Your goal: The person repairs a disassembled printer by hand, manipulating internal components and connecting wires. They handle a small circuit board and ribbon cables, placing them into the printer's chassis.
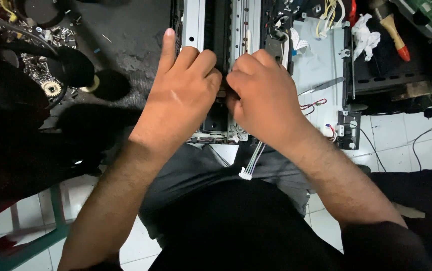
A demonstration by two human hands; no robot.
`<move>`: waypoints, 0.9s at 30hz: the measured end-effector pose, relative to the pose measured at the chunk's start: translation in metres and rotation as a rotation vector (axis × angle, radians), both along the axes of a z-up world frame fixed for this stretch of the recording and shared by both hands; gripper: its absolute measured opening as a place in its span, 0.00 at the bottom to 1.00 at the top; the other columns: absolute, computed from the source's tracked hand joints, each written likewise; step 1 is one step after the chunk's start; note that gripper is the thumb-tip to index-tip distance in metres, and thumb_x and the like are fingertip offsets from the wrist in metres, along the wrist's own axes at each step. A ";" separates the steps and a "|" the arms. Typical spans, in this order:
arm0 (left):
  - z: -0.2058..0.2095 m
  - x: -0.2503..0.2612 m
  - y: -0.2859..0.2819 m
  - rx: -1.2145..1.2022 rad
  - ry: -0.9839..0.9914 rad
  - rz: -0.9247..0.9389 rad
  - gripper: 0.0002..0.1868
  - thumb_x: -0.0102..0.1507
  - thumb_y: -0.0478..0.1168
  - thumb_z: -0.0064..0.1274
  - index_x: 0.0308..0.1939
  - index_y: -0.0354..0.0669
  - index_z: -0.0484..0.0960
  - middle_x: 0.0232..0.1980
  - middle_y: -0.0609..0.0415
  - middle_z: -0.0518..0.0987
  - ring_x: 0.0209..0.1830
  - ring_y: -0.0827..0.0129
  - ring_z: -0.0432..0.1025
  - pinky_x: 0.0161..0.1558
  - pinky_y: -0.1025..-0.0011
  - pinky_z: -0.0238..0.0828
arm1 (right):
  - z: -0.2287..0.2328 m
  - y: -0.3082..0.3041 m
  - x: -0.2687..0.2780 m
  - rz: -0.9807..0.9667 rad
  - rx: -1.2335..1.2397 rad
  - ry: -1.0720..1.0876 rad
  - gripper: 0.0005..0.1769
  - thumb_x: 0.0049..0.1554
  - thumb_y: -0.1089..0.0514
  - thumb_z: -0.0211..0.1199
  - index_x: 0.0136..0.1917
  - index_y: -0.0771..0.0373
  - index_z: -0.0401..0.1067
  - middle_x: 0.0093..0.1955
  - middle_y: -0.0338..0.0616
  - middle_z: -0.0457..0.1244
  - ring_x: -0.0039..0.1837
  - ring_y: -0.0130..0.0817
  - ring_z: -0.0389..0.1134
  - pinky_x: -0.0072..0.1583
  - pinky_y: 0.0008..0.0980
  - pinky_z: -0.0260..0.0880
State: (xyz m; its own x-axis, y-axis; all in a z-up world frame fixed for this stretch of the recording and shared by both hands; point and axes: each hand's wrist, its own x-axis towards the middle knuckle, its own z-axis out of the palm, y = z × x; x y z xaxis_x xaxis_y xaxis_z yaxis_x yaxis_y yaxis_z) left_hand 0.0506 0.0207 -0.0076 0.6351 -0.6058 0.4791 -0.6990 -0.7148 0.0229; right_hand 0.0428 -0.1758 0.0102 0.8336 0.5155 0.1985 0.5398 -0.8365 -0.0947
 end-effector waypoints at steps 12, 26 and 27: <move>-0.008 0.003 -0.011 0.080 -0.169 0.031 0.19 0.66 0.15 0.46 0.30 0.42 0.70 0.37 0.55 0.59 0.38 0.63 0.58 0.80 0.46 0.56 | -0.009 0.004 -0.001 -0.017 -0.128 -0.162 0.11 0.41 0.67 0.65 0.36 0.59 0.66 0.43 0.38 0.57 0.51 0.43 0.58 0.47 0.41 0.55; 0.025 -0.062 0.020 -0.170 0.300 0.184 0.29 0.64 0.43 0.59 0.68 0.43 0.72 0.64 0.48 0.73 0.65 0.53 0.67 0.70 0.30 0.50 | 0.007 -0.126 -0.071 0.026 0.551 -0.234 0.16 0.60 0.67 0.73 0.57 0.79 0.74 0.57 0.65 0.67 0.62 0.58 0.68 0.68 0.53 0.69; 0.025 -0.065 0.020 -0.098 0.338 0.207 0.34 0.63 0.50 0.61 0.70 0.43 0.71 0.67 0.48 0.72 0.69 0.53 0.65 0.68 0.30 0.52 | 0.001 -0.145 -0.083 -0.055 0.544 -0.302 0.14 0.62 0.65 0.69 0.55 0.82 0.73 0.58 0.68 0.65 0.64 0.66 0.67 0.70 0.58 0.67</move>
State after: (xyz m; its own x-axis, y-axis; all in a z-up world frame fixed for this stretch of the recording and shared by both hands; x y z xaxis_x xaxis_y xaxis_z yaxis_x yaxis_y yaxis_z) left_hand -0.0148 0.0405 0.0170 0.8706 -0.4102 0.2717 -0.4818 -0.8228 0.3014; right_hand -0.0407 -0.3204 0.0114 0.7222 0.2317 0.6518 0.5664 -0.7389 -0.3649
